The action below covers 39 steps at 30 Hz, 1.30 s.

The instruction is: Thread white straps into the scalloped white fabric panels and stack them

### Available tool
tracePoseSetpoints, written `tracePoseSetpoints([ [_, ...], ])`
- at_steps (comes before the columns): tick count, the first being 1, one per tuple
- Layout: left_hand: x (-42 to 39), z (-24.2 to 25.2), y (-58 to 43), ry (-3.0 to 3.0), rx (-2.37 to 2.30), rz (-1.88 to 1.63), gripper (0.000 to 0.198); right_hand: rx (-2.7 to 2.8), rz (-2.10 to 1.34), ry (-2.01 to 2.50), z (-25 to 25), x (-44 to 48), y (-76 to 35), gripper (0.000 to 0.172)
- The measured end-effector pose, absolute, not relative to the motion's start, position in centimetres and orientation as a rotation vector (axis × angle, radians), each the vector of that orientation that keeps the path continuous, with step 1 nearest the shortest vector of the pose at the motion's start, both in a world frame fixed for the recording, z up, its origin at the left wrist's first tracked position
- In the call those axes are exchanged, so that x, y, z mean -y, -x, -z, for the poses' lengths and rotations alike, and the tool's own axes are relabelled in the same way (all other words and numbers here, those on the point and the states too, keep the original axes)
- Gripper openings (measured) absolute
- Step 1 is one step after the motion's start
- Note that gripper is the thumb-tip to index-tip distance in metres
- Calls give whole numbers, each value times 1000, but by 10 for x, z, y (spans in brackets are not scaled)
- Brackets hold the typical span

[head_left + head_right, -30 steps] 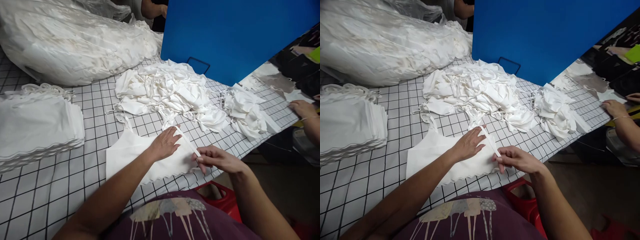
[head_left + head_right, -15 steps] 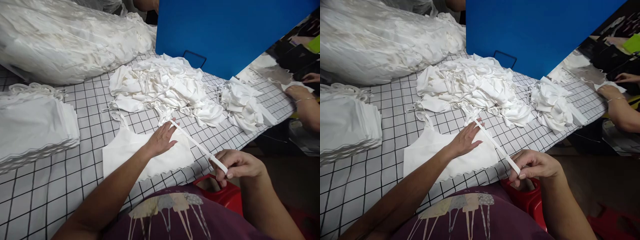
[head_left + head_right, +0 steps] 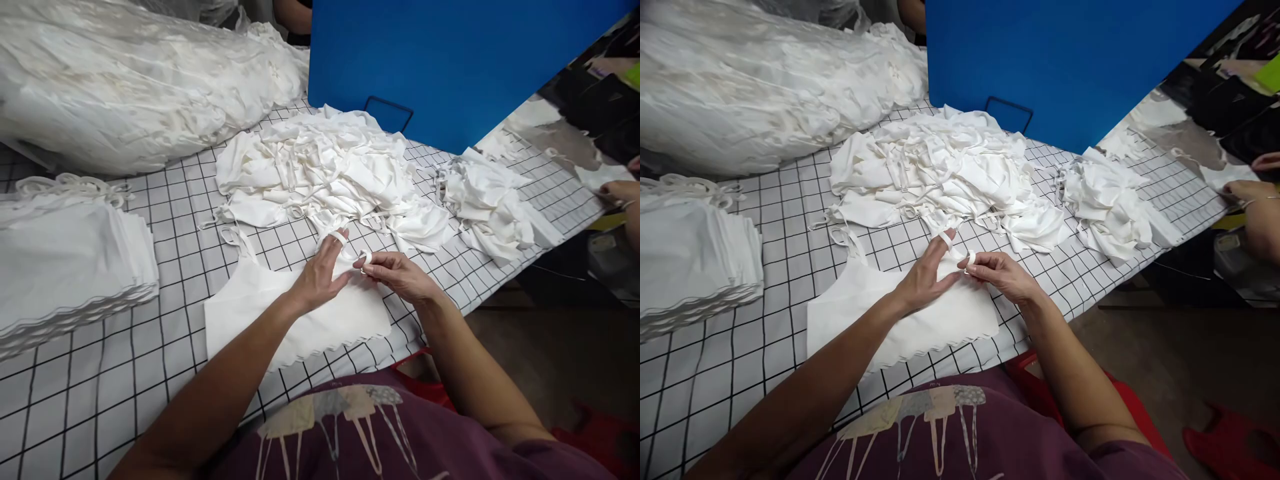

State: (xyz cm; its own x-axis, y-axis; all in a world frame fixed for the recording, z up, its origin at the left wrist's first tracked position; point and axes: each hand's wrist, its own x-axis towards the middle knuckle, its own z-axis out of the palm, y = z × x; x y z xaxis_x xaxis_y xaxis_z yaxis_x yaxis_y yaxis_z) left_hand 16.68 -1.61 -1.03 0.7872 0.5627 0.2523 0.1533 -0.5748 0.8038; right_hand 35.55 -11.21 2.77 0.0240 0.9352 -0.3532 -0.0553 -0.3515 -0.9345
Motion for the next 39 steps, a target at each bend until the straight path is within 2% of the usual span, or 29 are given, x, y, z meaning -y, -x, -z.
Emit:
tracePoseSetpoints([
  [3, 13, 9, -167, -1914, -563, -705, 63, 919, -1496, 1466, -20, 113, -353, 29],
  [9, -5, 14, -167, -1420, -674, -795, 59, 866, -1484, 1469, -8, 117, -351, 27],
  [12, -14, 16, -164, -1340, -745, -780, 44, 849, -1465, 1477, -6, 116, -350, 26],
  [15, -15, 16, -158, -1460, -838, -719, 27, 885, -1441, 1495, -6, 113, -348, 27],
  [21, -10, -3, -148, -2009, -1069, -764, 30, 940, -1423, 1536, -8, 111, -346, 32],
  [27, 3, -28, -136, -2301, -972, -366, 8, 1044, -1423, 1583, -10, 112, -344, 35],
  [31, 18, -27, -130, -2377, -948, -196, 15, 1185, -1388, 1613, -15, 110, -342, 34],
  [34, 27, -18, -130, -2338, -976, -263, 22, 1336, -1197, 1633, -19, 102, -339, 32],
  [39, 34, -2, -135, -2222, -996, -435, 20, 1466, -1070, 1625, -15, 90, -333, 32],
])
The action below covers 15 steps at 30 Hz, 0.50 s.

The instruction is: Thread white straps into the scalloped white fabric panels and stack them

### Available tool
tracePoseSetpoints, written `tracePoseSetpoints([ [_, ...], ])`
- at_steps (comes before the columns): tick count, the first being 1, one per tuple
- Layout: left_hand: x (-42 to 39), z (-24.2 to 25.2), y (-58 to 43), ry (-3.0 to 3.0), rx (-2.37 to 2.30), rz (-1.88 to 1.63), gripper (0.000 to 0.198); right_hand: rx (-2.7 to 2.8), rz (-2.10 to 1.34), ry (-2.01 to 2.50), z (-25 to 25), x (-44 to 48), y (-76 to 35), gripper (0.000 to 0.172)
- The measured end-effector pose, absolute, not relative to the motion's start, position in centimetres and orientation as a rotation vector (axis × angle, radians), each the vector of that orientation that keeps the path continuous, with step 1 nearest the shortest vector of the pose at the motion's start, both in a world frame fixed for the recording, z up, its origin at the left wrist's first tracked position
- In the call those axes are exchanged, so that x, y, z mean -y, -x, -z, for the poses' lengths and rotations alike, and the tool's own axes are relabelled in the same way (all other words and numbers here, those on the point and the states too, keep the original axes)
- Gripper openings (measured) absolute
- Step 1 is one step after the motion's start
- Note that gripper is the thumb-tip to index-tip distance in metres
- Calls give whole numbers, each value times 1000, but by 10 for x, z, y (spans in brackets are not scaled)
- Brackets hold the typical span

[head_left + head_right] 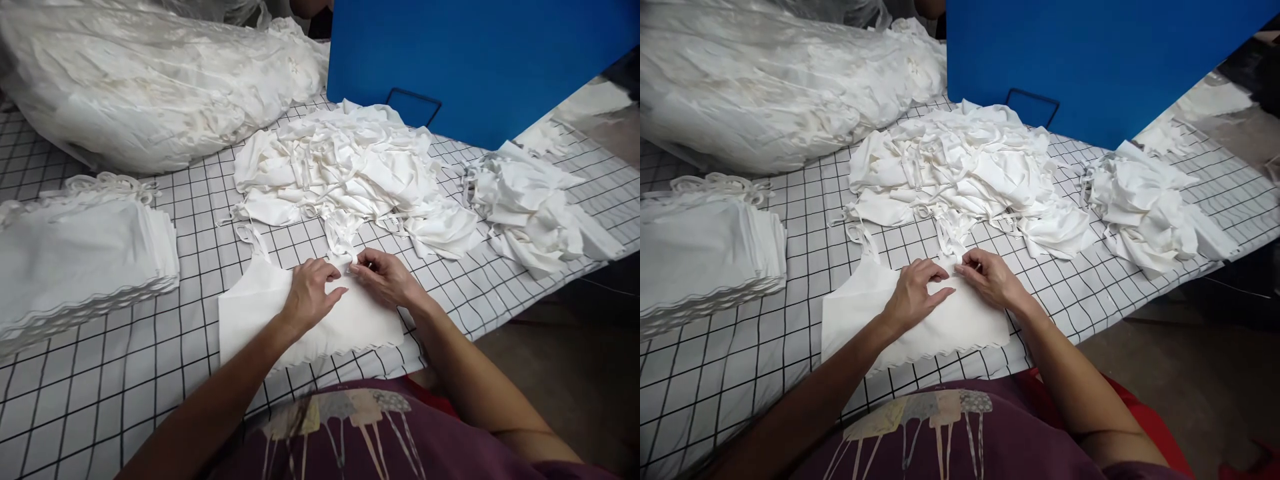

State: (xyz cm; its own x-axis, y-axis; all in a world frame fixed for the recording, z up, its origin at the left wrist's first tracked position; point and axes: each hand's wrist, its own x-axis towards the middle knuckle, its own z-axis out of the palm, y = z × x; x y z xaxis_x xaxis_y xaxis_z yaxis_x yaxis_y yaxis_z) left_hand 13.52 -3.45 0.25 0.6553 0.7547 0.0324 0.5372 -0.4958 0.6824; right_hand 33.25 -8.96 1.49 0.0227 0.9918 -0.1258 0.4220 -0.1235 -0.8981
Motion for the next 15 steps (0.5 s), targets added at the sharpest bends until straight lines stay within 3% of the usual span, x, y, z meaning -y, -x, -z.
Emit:
tracePoseSetpoints([
  [6, 36, 4, -137, -2160, -999, -498, 9, 1637, -988, 1586, -4, 92, -336, 28],
  [15, 35, 4, -136, -2163, -992, -499, 10, 1782, -910, 1518, -2, 94, -336, 25],
])
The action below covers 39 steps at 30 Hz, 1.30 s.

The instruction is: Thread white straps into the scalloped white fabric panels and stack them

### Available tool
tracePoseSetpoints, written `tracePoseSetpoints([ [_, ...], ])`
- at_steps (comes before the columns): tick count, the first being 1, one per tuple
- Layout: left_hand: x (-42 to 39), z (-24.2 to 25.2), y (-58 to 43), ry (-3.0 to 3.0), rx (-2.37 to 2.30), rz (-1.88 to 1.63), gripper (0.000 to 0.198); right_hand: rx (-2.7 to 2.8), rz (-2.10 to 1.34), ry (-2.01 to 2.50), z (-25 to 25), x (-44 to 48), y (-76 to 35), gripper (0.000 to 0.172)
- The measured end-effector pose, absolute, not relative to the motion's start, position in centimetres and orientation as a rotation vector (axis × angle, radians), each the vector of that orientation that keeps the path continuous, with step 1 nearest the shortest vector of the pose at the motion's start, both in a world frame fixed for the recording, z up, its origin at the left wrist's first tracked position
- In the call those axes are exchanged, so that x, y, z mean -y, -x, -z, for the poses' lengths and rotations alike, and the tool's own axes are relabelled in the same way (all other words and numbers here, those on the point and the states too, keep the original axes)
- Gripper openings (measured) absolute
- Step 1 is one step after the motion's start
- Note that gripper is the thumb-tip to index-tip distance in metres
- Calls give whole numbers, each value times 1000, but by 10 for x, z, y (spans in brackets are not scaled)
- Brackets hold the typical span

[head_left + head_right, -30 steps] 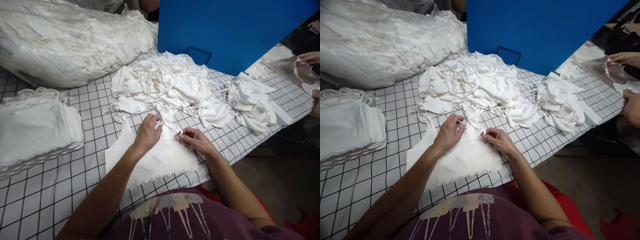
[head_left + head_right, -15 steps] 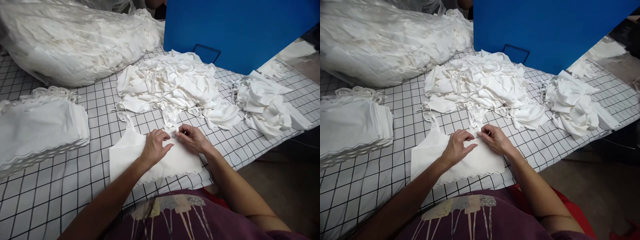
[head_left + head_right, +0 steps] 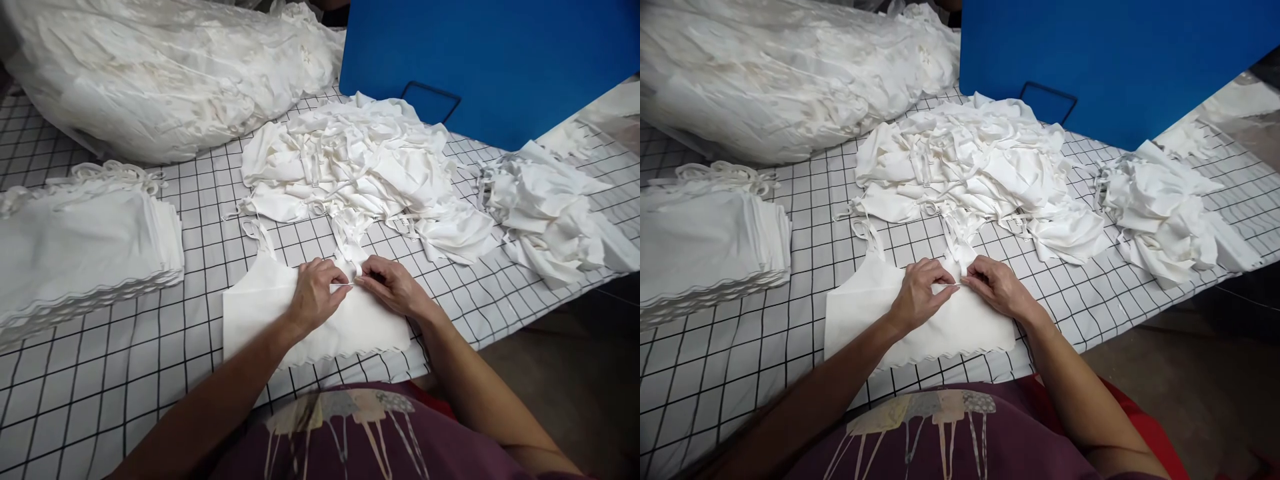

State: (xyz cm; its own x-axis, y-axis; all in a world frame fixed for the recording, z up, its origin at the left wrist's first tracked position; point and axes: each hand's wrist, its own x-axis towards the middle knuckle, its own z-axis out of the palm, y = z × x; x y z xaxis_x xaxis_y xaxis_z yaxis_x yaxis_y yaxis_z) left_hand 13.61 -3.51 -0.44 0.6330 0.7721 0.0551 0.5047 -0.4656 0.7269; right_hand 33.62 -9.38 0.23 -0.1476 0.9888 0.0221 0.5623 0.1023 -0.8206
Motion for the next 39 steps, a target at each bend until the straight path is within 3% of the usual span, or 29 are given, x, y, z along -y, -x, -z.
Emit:
tracePoseSetpoints([
  [32, 32, 1, -139, -2205, -985, -412, 14, 1744, -884, 1553, -1, 93, -319, 27],
  [39, 34, 4, -138, -2260, -958, -448, 16, 1649, -952, 1566, -4, 88, -321, 21],
])
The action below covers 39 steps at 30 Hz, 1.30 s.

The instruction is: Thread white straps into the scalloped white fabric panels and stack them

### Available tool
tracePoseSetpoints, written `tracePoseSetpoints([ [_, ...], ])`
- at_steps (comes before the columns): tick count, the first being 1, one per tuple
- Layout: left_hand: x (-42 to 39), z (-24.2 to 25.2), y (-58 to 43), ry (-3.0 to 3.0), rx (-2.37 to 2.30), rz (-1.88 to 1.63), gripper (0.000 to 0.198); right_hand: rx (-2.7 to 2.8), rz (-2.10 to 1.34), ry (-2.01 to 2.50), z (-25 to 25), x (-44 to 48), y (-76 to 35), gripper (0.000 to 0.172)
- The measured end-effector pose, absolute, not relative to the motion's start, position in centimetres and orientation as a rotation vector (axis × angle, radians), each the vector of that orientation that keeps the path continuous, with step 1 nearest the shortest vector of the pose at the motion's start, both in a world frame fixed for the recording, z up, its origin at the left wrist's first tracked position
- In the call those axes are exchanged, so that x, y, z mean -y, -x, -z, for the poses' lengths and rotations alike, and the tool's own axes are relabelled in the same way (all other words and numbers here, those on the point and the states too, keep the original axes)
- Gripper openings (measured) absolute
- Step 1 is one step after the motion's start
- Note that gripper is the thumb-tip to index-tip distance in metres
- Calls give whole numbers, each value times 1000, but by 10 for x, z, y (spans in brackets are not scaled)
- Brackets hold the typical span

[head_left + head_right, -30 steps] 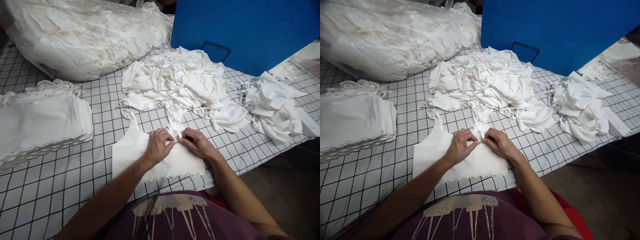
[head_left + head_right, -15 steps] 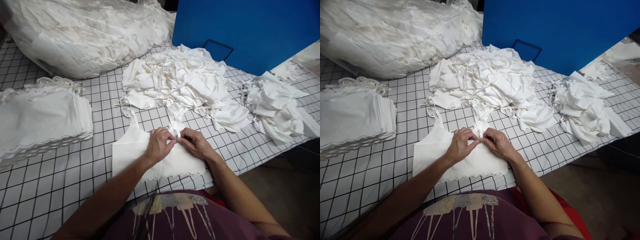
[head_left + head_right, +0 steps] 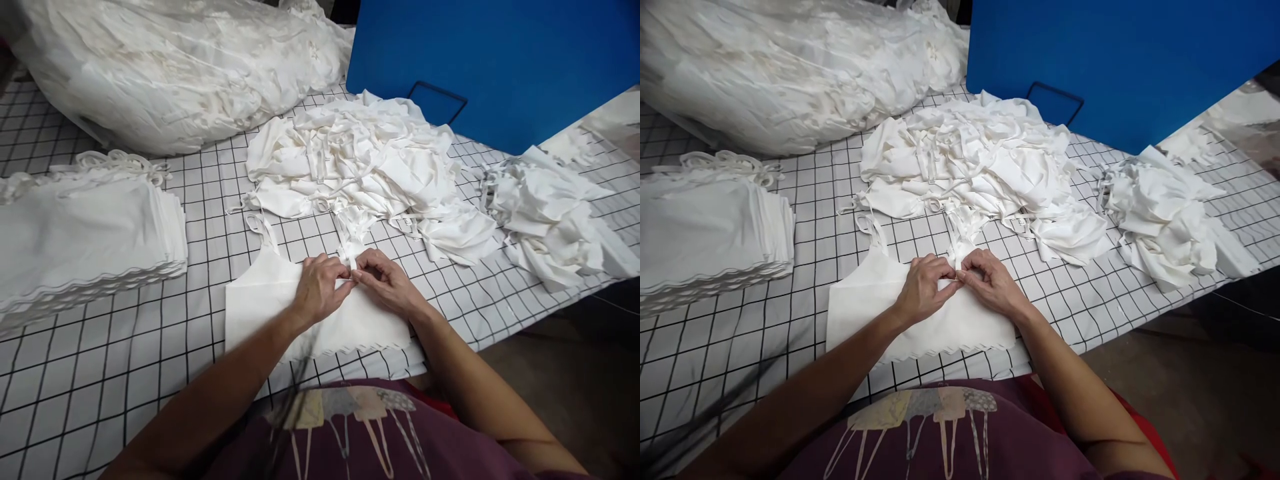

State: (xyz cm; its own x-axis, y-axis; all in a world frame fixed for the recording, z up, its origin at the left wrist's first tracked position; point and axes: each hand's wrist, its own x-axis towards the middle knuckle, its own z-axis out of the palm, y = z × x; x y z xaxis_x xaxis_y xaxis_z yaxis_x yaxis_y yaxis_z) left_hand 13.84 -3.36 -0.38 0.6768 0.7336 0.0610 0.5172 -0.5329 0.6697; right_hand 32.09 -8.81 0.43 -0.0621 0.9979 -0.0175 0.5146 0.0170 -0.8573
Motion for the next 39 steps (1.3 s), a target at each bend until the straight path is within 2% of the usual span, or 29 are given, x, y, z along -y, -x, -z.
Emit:
tracePoseSetpoints([
  [5, 36, 8, -139, -2285, -976, -473, 15, 1498, -981, 1644, -1, 84, -318, 25],
  [11, 44, 7, -134, -2444, -1030, -559, 27, 1622, -457, 1791, 14, 83, -307, 21],
  [15, 53, 2, -130, -2622, -957, -554, 33, 1628, -368, 1771, 19, 82, -306, 20],
  [20, 63, -1, -103, -2748, -831, -381, 45, 1499, -487, 1855, 19, 85, -310, 25],
  [24, 61, -3, -54, -2761, -819, -354, 46, 1372, -694, 1865, 9, 79, -325, 33],
  [27, 52, -1, -23, -2764, -806, -407, 46, 1392, -637, 1854, -10, 63, -326, 37],
  [32, 29, 9, -10, -2771, -831, -482, 52, 1685, -804, 1695, -37, 10, -270, 39],
  [39, 14, 22, -13, -2790, -919, -340, 65, 1631, -982, 1702, -13, -74, -185, 32],
])
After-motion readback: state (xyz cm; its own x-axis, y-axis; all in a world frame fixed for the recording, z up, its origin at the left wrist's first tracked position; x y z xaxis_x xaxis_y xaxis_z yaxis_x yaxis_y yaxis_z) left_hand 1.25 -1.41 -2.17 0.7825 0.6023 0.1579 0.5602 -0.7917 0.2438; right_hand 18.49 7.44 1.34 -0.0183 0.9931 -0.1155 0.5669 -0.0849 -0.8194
